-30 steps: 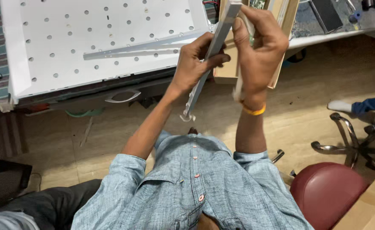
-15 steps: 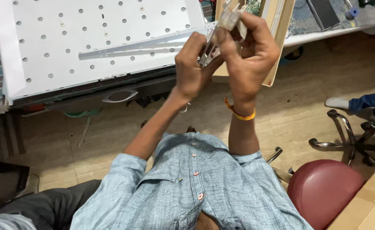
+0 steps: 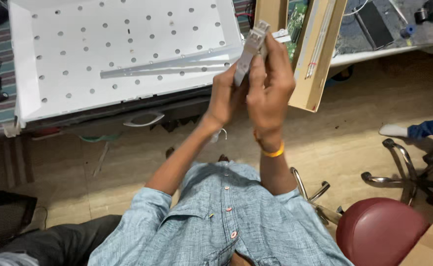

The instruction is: The person takes LED light strips out of a cardboard box, peels protective wrapping off the strips, and presses the strips into a white LED panel fixture on the workbench, aligning and seating them along the panel.

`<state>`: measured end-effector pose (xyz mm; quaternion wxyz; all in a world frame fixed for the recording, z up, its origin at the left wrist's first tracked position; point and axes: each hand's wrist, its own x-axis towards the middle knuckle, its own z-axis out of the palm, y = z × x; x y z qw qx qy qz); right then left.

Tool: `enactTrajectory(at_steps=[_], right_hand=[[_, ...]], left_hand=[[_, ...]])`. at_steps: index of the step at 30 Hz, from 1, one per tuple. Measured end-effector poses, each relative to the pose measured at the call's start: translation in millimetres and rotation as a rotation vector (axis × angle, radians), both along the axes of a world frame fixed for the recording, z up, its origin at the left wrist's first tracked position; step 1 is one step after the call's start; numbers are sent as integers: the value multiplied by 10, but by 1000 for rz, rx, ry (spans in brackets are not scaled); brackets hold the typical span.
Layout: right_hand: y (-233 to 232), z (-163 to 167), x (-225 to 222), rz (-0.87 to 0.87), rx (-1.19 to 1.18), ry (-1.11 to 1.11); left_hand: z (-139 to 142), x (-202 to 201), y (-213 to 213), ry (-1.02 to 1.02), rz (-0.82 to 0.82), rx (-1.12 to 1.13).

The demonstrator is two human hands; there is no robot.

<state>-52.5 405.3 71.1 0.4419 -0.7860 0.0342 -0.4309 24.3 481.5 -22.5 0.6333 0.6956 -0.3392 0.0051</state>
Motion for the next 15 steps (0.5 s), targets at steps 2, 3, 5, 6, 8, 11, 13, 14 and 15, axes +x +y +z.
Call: enactTrajectory(at_steps=[2,3,5,6,8,11,13,14,15], right_hand=[[39,-86,-12,46,-7,-43],[39,-111,-12,43,-20,-46],[16,-133,-17,10,-54,-34],[-7,-127,-20,-20,-74,-17],[-71,-91,-21,-42,-37,0],[-163,-48,-22,-27,25,33],[-217,-49,-19,28,87,34],[-244,-56,-17,70,130,23],[-273,-65,-14,111,175,14]], left_hand=[[-8,-72,-18,-88,119,-30],[8,-92,-23,-89,120,-64],[44,-120,-29,-108,142,-86],[67,-134,-28,-122,164,-76],[111,-174,-31,-175,191,-68],[157,-222,-5,-221,160,-73],[174,-190,53,-164,83,-89],[179,-151,84,-88,43,-60],[181,-106,116,-10,2,-30]])
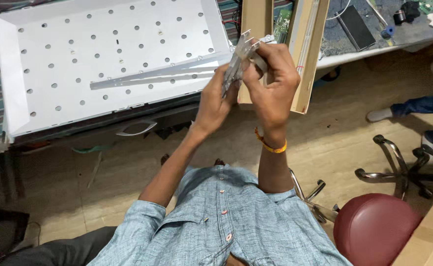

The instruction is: The person takes LED light strips out of a cardboard box, peels protective wrapping off the strips, and presses the strips into a white LED panel fixture on the workbench, aligning and seating them along the panel.

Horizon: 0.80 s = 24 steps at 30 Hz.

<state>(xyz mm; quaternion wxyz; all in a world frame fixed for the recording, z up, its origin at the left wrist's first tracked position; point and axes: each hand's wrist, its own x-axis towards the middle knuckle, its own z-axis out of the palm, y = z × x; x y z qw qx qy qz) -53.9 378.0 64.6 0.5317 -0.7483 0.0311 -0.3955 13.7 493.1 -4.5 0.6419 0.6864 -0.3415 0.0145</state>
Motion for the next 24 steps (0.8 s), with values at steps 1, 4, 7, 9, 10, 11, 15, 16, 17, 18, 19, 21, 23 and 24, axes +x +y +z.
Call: enactTrajectory(at_steps=[1,4,7,9,10,11,15,16,17,18,19,21,23,24], right_hand=[[-28,-8,1,20,-41,-7],[-93,-1,21,134,-50,-34],[-56,51,39,173,32,-46],[78,80,32,-24,-86,-20],[165,89,23,-98,-138,-17],[253,95,6,-170,-191,-14],[499,72,-43,-221,-272,-179],[501,71,-47,-232,-298,-178],[489,51,-25,-243,-323,-180],[452,41,-9,-227,-294,-186],[410,28,14,-211,-264,-192],[292,6,43,-111,-111,-206],[169,-10,64,11,17,-216],[122,-18,90,74,70,-219]], left_hand=[[-2,44,33,78,-43,31],[-3,168,97,15,-98,15],[1,199,118,155,-233,-38],[-1,146,102,-23,-27,43],[-1,114,98,-113,75,85],[-3,72,75,-179,142,84],[5,-45,-7,-417,311,100],[25,-65,-15,-465,330,110],[35,-89,-27,-439,342,101],[51,-103,-35,-416,355,90],[69,-108,-35,-393,368,78],[93,-55,28,-302,140,-67],[90,47,114,-199,-88,-75],[73,118,147,-141,-202,-12]])
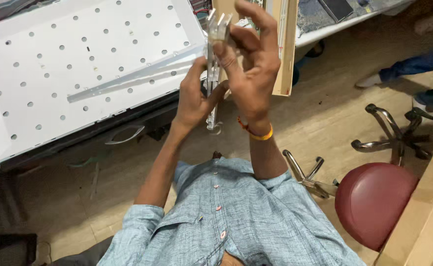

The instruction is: The person takes LED light strips out of a cardboard box, peels protective wrapping off the strips, and presses the strips into a white LED panel fixture on the workbench, aligning and seating them along the panel.

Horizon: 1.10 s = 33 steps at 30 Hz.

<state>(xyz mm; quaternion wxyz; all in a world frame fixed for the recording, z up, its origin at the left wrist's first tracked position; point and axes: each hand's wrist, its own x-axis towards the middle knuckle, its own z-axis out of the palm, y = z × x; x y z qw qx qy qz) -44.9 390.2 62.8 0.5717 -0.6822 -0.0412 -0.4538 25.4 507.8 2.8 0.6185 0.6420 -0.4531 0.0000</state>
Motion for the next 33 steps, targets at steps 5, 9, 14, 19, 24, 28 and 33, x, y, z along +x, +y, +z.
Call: enactTrajectory(at_steps=[5,9,14,19,24,28,33], right_hand=[[-73,-30,147,136,140,-44],[123,-35,166,-4,16,-66],[122,27,176,153,242,-44],[-464,-79,175,441,235,-29],[-467,-588,191,150,7,135],[-225,-1192,-85,15,-354,225],[-56,-2129,-739,141,56,560]], left_hand=[[-215,68,-119,345,0,153],[-335,-151,-348,128,363,26],[-290,-196,-362,41,288,-113],[-238,38,-251,441,-45,184],[-150,78,-374,336,-56,-98],[90,165,-436,388,-109,-298],[431,467,-462,475,-80,-595]])
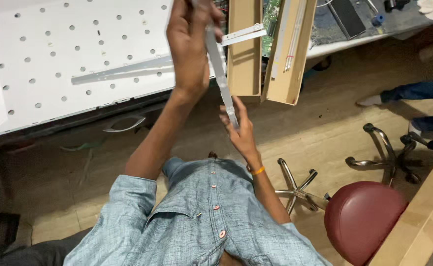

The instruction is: The person takes LED light strips out of a cardboard box, peels protective wrapping off the strips, and presses the strips into a white LED panel fixture on the workbench, aligning and seating them along the panel.

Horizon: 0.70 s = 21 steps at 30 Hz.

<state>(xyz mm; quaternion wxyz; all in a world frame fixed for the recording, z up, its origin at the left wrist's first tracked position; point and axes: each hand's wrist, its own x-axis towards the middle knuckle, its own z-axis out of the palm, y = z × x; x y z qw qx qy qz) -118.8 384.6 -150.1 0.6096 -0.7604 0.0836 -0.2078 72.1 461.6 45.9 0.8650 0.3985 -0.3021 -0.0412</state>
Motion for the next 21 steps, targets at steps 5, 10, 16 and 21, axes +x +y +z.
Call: enactTrajectory(at_steps=[5,10,16,21], right_hand=[[66,-278,-280,-150,171,142],[-362,270,-70,-193,304,24],[-1294,792,410,-392,-202,130],[-1991,930,1188,-392,-355,165]], left_hand=[[-52,103,-64,-113,-111,27],[-605,-126,-102,-209,39,317],[-1694,-582,316,254,-96,490],[-2363,-941,592,334,-95,622]])
